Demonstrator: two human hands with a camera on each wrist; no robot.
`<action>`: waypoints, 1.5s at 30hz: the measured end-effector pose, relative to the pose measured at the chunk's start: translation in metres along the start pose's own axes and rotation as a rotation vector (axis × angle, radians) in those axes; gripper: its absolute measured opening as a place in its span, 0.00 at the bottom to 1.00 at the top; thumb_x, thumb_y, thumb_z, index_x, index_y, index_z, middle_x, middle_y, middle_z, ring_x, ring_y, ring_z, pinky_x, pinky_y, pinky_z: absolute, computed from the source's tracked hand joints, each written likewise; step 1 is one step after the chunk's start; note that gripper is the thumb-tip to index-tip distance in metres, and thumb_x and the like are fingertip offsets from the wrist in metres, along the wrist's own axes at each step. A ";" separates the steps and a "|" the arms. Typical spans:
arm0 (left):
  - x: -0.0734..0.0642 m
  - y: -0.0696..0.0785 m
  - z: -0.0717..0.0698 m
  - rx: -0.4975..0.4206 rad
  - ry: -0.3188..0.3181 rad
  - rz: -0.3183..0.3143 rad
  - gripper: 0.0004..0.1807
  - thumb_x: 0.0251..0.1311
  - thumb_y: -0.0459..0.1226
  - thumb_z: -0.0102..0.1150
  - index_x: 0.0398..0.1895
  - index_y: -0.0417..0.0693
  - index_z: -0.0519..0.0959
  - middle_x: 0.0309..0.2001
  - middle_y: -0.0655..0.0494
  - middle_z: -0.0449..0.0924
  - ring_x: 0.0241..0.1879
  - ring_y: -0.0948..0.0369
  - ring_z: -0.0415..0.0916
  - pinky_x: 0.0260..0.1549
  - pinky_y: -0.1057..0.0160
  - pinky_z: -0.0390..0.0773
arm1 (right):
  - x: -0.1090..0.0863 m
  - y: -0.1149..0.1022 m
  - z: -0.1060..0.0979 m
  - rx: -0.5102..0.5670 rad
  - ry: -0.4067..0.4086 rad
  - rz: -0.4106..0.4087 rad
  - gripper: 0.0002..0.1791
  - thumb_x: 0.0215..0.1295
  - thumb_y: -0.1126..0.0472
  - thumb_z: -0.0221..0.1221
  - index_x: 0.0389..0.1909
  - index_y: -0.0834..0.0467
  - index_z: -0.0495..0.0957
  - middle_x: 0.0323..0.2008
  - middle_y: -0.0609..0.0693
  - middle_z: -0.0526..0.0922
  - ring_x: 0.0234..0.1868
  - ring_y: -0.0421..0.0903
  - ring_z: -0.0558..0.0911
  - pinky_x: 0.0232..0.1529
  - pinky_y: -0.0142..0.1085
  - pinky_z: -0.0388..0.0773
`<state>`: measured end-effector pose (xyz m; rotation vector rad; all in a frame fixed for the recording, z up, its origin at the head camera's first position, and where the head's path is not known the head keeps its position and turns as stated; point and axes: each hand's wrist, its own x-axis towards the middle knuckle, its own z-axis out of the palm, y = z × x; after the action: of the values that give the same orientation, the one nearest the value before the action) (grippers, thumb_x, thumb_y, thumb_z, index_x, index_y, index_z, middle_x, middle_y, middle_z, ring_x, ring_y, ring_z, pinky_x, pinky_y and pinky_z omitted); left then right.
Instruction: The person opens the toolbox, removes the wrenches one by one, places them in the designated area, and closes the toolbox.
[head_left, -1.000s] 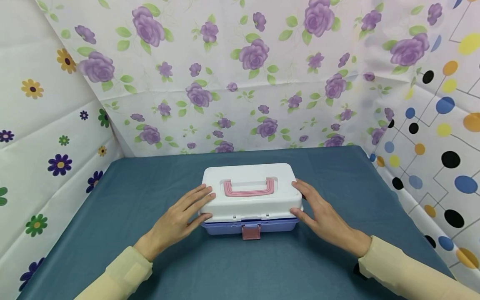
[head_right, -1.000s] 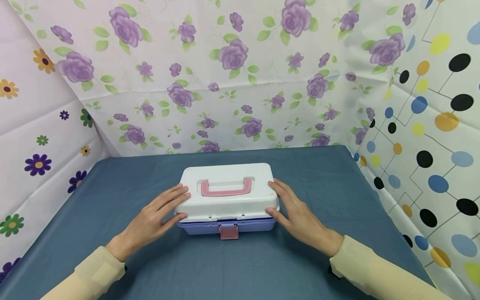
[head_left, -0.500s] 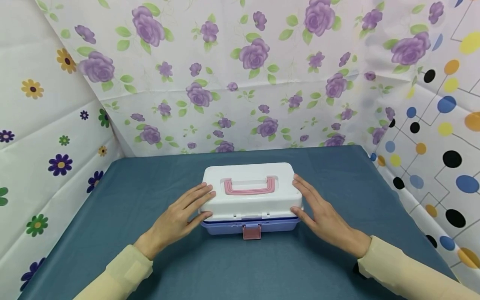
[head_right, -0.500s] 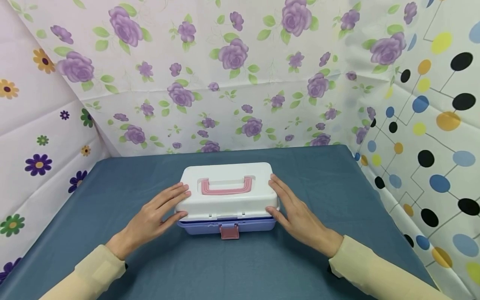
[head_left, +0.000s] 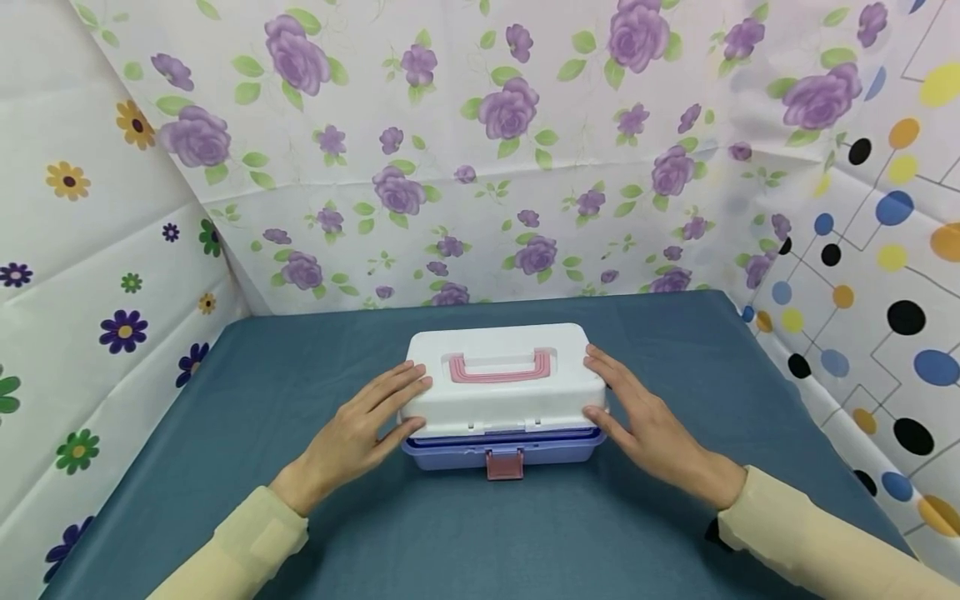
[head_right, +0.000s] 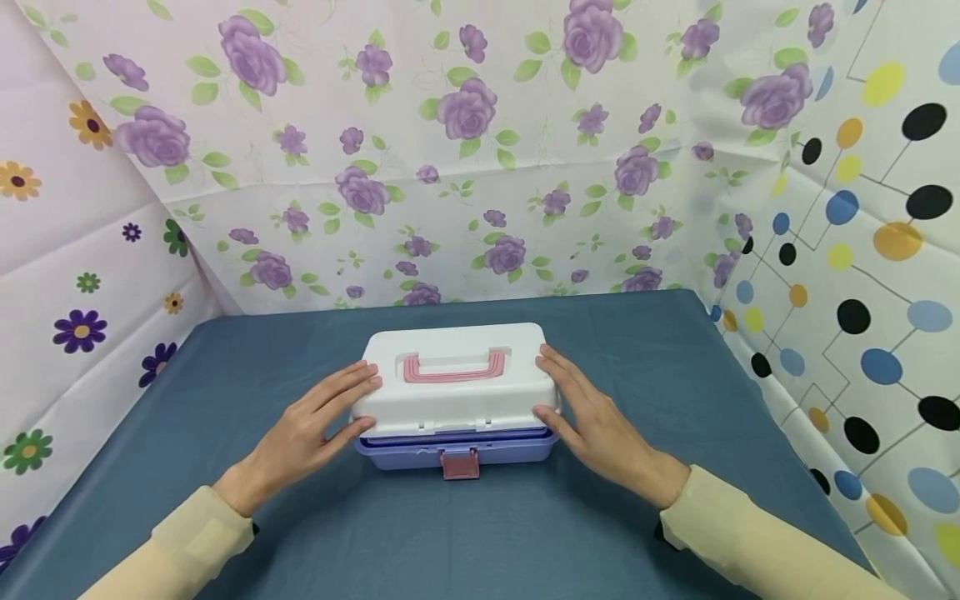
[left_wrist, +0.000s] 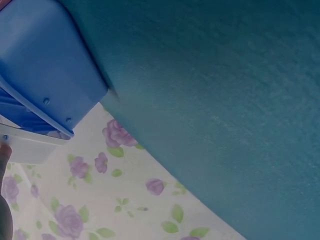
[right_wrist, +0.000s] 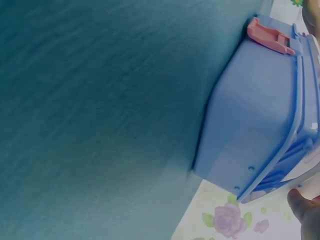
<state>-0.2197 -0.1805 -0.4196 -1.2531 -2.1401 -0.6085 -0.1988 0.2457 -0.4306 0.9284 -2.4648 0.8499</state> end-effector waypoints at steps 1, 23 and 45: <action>0.001 0.000 0.000 -0.003 0.008 0.002 0.28 0.80 0.51 0.50 0.71 0.43 0.74 0.70 0.44 0.73 0.72 0.46 0.68 0.75 0.65 0.59 | 0.001 0.000 0.000 0.011 0.006 0.001 0.46 0.68 0.66 0.68 0.82 0.54 0.54 0.82 0.52 0.56 0.79 0.51 0.62 0.75 0.26 0.54; 0.008 -0.006 -0.015 0.070 -0.073 0.021 0.31 0.76 0.54 0.52 0.72 0.44 0.71 0.74 0.42 0.66 0.73 0.46 0.66 0.66 0.58 0.74 | 0.018 -0.002 -0.002 0.018 0.156 -0.088 0.30 0.79 0.54 0.59 0.73 0.63 0.65 0.71 0.60 0.66 0.64 0.52 0.75 0.68 0.25 0.70; 0.021 -0.008 -0.013 0.195 0.140 0.166 0.23 0.81 0.46 0.49 0.65 0.40 0.81 0.68 0.40 0.76 0.68 0.43 0.73 0.68 0.61 0.68 | 0.028 0.004 -0.014 -0.071 0.266 -0.313 0.33 0.78 0.47 0.55 0.72 0.67 0.70 0.72 0.64 0.71 0.66 0.58 0.78 0.64 0.25 0.72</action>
<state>-0.2319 -0.1796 -0.3962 -1.2279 -1.9084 -0.3944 -0.2198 0.2444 -0.4075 1.0644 -2.0435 0.7204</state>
